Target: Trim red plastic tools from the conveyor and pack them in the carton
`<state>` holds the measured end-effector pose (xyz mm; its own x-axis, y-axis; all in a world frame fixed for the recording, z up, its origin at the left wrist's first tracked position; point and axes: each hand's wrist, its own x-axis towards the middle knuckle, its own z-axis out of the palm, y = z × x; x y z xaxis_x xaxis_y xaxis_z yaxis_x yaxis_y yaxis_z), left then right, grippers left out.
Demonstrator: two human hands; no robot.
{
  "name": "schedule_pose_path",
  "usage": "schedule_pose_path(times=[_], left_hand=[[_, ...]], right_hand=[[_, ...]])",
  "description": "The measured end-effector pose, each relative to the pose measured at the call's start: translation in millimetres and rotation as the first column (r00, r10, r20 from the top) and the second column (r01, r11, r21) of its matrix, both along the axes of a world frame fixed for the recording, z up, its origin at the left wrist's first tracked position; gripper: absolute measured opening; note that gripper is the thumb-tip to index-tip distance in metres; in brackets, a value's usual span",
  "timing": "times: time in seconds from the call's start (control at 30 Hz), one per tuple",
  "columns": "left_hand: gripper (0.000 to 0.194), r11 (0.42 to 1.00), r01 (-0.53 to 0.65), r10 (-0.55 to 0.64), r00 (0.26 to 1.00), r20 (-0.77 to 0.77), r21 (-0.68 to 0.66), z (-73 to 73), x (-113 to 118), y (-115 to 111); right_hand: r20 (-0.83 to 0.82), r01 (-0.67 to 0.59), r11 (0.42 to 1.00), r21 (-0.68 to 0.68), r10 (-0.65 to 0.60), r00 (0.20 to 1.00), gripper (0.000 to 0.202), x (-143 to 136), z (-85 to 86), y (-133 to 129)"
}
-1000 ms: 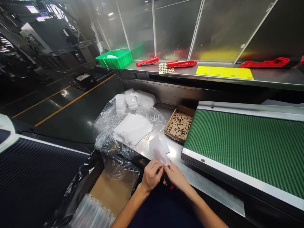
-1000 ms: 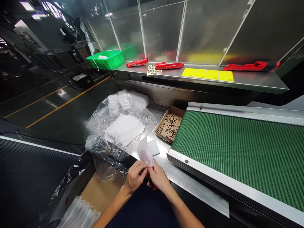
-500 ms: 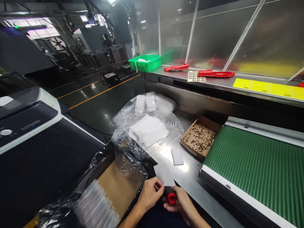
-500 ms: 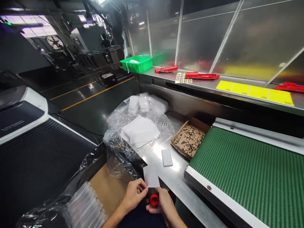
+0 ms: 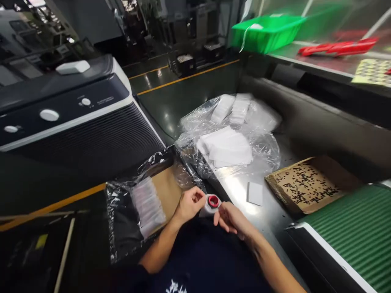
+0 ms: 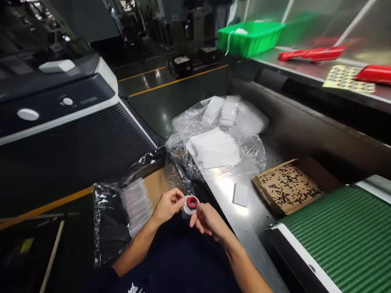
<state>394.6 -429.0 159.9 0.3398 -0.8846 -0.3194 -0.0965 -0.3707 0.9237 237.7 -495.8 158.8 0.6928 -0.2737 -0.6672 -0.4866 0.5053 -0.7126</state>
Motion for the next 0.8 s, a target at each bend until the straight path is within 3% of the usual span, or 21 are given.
schedule_pose_path(times=[0.23,0.37,0.43,0.47,0.53,0.63,0.7,0.8], left_hand=[[0.030,0.970,-0.244,0.243,0.970,-0.025,-0.017,15.7,18,36],[0.057,0.948,-0.296,0.315,0.920,-0.233,0.113,-6.7,27,52],[0.071,0.943,-0.234,0.314,0.858,-0.405,0.235,-27.7,28,61],[0.074,0.939,-0.190,0.315,0.809,-0.496,0.287,-38.8,26,66],[0.068,0.924,-0.149,0.350,0.697,-0.626,0.351,-59.2,19,75],[0.050,0.881,-0.242,0.467,0.578,-0.670,0.406,-79.2,7,90],[0.052,0.847,-0.305,0.531,0.530,-0.661,0.436,-85.8,2,99],[0.050,0.805,-0.363,0.594,0.495,-0.634,0.470,-93.3,6,112]], right_hand=[[-0.053,-0.181,0.974,-0.134,0.175,0.983,0.046,32,15.7,-16],[-0.062,-0.319,0.907,-0.275,0.314,0.947,0.047,44,15.3,-13],[-0.102,-0.441,0.804,-0.399,0.439,0.893,0.045,51,8.7,-2],[-0.134,-0.510,0.724,-0.464,0.511,0.849,0.044,55,4.0,6],[-0.223,-0.626,0.520,-0.581,0.639,0.737,0.042,60,-7.6,25],[-0.365,-0.711,0.212,-0.671,0.739,0.566,0.036,62,-26.4,52],[-0.425,-0.746,0.116,-0.655,0.760,0.491,0.031,62,-37.8,63],[-0.455,-0.796,0.084,-0.600,0.782,0.426,0.026,65,-53.3,69]])
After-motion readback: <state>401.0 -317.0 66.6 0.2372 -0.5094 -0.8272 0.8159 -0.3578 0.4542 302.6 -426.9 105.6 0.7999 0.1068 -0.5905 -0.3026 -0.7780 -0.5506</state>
